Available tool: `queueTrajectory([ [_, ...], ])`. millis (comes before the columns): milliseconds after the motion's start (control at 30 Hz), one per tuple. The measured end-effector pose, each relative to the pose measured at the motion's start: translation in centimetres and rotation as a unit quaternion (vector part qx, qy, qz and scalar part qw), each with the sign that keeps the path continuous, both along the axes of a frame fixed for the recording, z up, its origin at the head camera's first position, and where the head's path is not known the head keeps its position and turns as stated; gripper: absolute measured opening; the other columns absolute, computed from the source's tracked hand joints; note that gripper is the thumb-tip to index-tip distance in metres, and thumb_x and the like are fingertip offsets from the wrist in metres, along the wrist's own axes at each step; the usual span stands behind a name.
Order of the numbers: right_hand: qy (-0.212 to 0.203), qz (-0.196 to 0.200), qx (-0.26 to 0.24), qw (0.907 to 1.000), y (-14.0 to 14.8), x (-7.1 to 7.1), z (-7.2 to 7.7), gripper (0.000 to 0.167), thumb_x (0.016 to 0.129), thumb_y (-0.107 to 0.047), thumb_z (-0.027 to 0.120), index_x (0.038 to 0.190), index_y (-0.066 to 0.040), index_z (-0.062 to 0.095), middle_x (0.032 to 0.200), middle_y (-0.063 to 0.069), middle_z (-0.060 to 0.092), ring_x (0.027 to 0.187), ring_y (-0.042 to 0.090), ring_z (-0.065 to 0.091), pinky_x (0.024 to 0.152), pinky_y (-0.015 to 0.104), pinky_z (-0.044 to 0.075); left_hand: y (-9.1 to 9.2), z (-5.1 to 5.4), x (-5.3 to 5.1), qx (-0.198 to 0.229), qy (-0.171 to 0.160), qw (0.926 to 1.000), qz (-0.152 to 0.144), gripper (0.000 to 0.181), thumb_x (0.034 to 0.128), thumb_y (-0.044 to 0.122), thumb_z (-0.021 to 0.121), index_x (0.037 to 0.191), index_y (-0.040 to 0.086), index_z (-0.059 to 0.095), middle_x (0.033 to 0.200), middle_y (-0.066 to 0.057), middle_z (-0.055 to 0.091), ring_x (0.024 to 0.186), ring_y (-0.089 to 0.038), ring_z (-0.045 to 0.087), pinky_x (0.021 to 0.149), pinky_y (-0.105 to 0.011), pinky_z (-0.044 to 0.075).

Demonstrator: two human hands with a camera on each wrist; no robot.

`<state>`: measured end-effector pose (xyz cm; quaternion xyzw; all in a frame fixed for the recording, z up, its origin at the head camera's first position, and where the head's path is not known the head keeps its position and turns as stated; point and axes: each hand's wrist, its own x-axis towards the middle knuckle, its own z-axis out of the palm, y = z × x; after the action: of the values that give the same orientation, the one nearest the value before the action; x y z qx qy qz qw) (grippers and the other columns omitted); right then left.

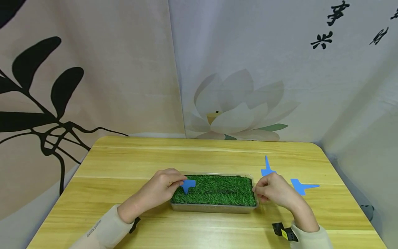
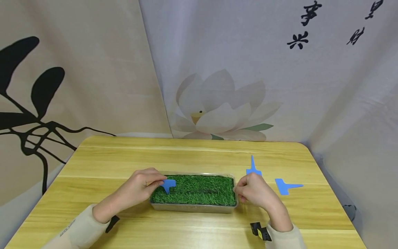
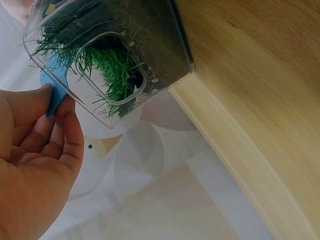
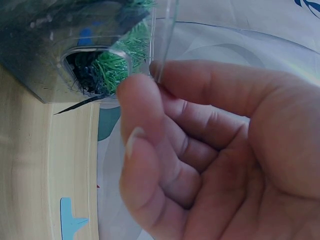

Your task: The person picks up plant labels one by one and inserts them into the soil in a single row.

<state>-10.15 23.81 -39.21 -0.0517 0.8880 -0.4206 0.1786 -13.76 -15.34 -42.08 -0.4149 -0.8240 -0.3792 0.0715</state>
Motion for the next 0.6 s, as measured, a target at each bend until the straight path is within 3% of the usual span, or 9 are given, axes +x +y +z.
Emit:
queueTrajectory([
  [400,0.004,-0.006,0.005,1.0000,0.04,0.05,-0.05,0.022,0.096,-0.005,0.069,0.074,-0.005,0.073,0.070,0.005,0.070,0.063,0.025,0.065,0.064,0.032,0.050,-0.16,0.24,0.00,0.022,-0.002,0.9997,0.008,0.020,0.0908,-0.010,0.075,0.110,-0.004,0.078,0.102,-0.008,0.076,0.093,-0.018,0.072,0.078,-0.023,0.059],
  [500,0.003,-0.007,0.005,1.0000,0.05,0.05,-0.06,0.023,0.097,-0.005,0.069,0.074,-0.005,0.073,0.068,0.007,0.069,0.062,0.025,0.064,0.064,0.031,0.050,-0.44,0.59,0.04,0.040,-0.007,0.9989,0.023,0.021,0.0910,-0.009,0.075,0.111,-0.002,0.078,0.103,-0.007,0.076,0.094,-0.019,0.072,0.079,-0.026,0.059],
  [600,0.004,-0.005,0.005,1.0000,0.06,0.06,-0.07,0.023,0.097,-0.005,0.069,0.074,-0.004,0.072,0.067,0.008,0.069,0.064,0.025,0.065,0.065,0.032,0.050,-0.83,0.97,0.09,0.054,-0.013,0.9968,0.058,0.023,0.0915,-0.009,0.075,0.112,0.001,0.079,0.105,-0.003,0.076,0.097,-0.018,0.072,0.081,-0.029,0.060],
])
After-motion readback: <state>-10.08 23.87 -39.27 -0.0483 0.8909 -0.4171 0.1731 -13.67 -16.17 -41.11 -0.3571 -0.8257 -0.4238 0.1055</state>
